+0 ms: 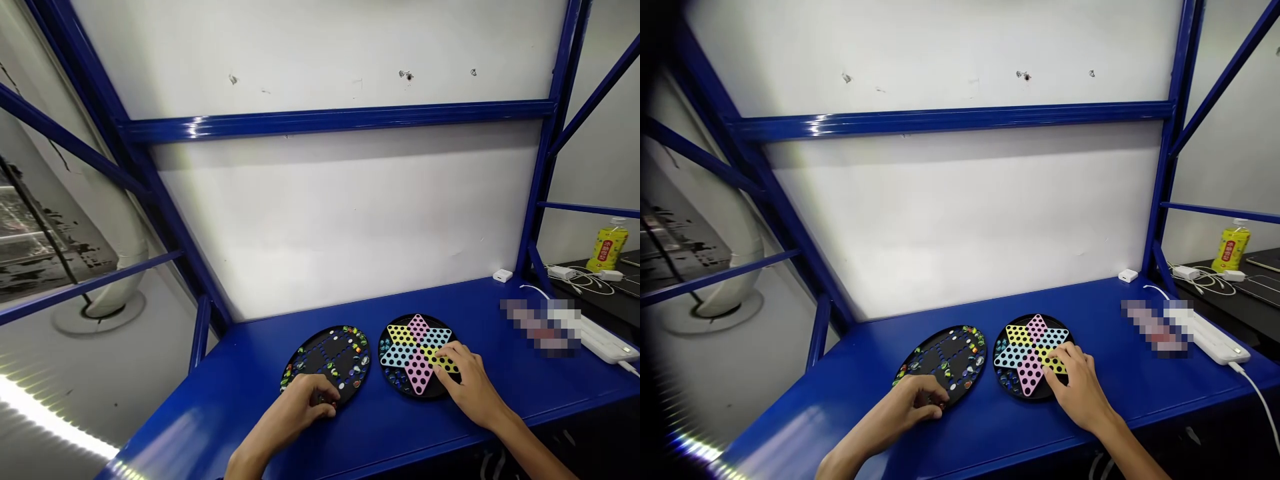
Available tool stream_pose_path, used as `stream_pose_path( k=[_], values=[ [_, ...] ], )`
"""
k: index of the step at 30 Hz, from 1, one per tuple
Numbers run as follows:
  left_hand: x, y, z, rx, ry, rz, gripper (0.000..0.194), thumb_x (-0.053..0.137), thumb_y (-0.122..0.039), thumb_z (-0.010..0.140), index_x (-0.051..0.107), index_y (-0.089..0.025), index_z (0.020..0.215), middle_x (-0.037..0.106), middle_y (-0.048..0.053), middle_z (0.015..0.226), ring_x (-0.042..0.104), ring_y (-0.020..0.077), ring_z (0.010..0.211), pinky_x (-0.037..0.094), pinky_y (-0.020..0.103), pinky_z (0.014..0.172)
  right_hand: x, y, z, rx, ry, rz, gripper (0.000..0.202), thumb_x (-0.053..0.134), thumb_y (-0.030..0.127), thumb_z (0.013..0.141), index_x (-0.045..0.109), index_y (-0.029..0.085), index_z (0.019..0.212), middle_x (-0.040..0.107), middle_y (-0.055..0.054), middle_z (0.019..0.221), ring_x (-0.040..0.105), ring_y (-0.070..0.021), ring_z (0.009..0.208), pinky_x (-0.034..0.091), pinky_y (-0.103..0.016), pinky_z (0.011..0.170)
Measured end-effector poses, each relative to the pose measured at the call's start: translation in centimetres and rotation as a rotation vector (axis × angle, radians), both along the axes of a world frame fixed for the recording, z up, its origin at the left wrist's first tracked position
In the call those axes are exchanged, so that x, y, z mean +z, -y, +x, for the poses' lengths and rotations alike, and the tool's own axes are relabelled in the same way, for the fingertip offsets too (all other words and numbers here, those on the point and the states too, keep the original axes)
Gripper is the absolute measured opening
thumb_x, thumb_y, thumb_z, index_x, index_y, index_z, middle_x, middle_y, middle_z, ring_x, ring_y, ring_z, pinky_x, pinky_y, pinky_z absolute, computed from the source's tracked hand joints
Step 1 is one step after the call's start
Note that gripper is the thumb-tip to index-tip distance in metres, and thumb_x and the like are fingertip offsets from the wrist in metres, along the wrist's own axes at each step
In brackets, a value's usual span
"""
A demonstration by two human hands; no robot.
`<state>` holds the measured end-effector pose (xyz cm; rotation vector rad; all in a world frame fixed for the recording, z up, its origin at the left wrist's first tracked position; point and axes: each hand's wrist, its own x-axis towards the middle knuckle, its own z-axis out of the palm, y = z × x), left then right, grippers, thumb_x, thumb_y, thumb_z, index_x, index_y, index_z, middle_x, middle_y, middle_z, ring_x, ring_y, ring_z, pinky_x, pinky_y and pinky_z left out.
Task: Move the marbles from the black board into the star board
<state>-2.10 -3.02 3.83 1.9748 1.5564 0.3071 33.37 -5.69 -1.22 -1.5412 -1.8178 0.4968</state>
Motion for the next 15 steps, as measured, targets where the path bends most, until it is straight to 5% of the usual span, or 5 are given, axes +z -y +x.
stream_pose_path(
  k=[6, 10, 13, 15],
  values=[
    [0.2, -0.5, -0.2, 0.019, 0.029, 0.017, 0.025, 0.068, -0.036, 0.073, 0.081, -0.024, 0.091, 0.077, 0.003, 0.091, 0.065, 0.0214, 0.083, 0.048, 0.030, 0.076, -0.4, -0.2, 0.0, -0.036, -0.048, 0.002, 0.037, 0.045, 0.056, 0.098, 0.067, 0.029, 0.107, 0.065, -0.006, 0.119, 0.060, -0.0280, 0.109, 0.046, -0.050, 0.101],
    [0.5, -0.3, 0.1, 0.060, 0.211, 0.006, 0.042, 0.066, -0.056, 0.076, 0.081, -0.020, 0.094, 0.073, 0.005, 0.086, 0.062, 0.0198, 0.078, 0.050, 0.029, 0.069, -0.2, 0.1, -0.3, -0.090, -0.178, 0.113, 0.036, 0.052, 0.058, 0.093, 0.068, 0.028, 0.103, 0.066, -0.007, 0.116, 0.058, -0.0305, 0.113, 0.039, -0.054, 0.106],
    [0.5, 0.3, 1.5, 0.099, 0.442, -0.040, 0.061, 0.068, -0.071, 0.071, 0.079, -0.016, 0.095, 0.068, 0.005, 0.083, 0.056, 0.0154, 0.066, 0.048, 0.026, 0.057, 0.8, 1.2, -2.4, -0.089, -0.468, 0.123, 0.036, 0.054, 0.059, 0.091, 0.067, 0.027, 0.102, 0.066, -0.007, 0.112, 0.058, -0.0292, 0.113, 0.042, -0.048, 0.103],
    [0.5, 0.9, 3.1, 0.078, 0.582, -0.075, 0.066, 0.069, -0.075, 0.069, 0.079, -0.015, 0.095, 0.066, 0.005, 0.082, 0.053, 0.0129, 0.061, 0.047, 0.025, 0.052, 1.7, 2.0, -5.0, 0.070, -0.809, -0.078, 0.043, 0.050, 0.063, 0.092, 0.066, 0.025, 0.103, 0.066, -0.007, 0.105, 0.063, -0.0232, 0.098, 0.050, -0.035, 0.083]
  ],
)
